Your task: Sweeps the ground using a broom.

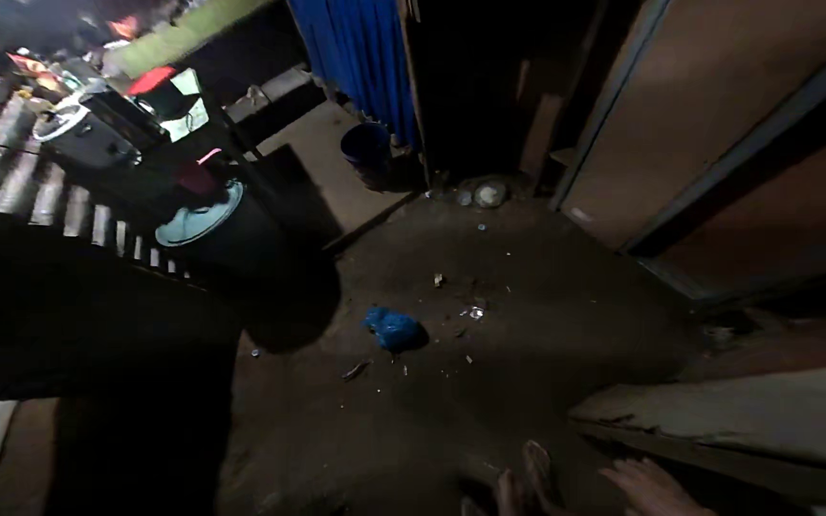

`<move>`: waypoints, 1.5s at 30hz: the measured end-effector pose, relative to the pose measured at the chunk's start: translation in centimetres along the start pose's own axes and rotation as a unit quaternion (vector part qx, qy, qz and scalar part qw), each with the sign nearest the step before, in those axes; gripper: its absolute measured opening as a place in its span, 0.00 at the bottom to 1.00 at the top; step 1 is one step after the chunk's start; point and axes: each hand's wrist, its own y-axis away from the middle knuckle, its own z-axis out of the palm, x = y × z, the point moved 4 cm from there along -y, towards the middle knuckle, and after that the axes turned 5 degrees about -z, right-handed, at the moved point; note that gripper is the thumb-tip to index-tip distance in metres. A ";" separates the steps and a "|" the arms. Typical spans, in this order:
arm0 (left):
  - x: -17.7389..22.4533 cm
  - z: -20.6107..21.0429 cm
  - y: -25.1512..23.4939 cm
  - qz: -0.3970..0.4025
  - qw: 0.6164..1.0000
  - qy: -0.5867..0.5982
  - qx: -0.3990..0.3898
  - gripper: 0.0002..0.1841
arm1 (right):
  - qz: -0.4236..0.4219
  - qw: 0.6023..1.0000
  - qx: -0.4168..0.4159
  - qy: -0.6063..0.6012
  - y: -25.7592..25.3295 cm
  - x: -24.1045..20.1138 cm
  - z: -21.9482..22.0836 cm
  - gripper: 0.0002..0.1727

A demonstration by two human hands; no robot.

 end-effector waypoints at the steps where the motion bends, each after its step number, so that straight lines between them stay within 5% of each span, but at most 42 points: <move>1: 1.6 3.7 -1.1 -0.024 1.000 -0.005 0.009 0.20 | 0.024 1.000 -0.009 -0.011 0.4 0.7 0.4 0.30; 5: 5.2 10.7 -4.5 -0.056 0.998 -0.021 -0.025 0.28 | 0.081 0.995 -0.038 -0.051 2.6 3.7 3.0 0.28; 9: 5.6 8.3 -3.1 0.001 0.999 -0.029 -0.031 0.35 | 0.140 0.979 -0.025 -0.147 5.5 3.3 3.2 0.27; 13: 3.3 5.8 -3.6 -0.013 0.994 -0.008 0.105 0.41 | 0.194 0.958 -0.040 -0.207 6.8 1.5 1.7 0.26; 21: 9.1 12.5 -8.1 -0.045 0.997 -0.018 0.056 0.34 | 0.135 0.949 -0.067 -0.278 2.9 6.1 9.4 0.22; 25: 9.9 9.9 -6.5 -0.004 0.999 -0.003 0.041 0.36 | 0.122 0.950 -0.078 -0.278 1.5 5.9 9.7 0.23; 33: 5.1 4.3 -7.2 -0.034 0.978 0.020 0.206 0.43 | 0.154 0.937 -0.079 -0.305 -0.3 9.0 12.0 0.23; 39: 10.1 7.9 -9.0 -0.061 0.993 -0.024 0.094 0.33 | 0.145 0.934 -0.091 -0.314 -0.4 7.8 11.5 0.23; 45: 11.2 5.7 -6.3 0.009 0.998 -0.059 0.036 0.40 | 0.134 0.933 -0.092 -0.322 -1.0 7.3 10.6 0.22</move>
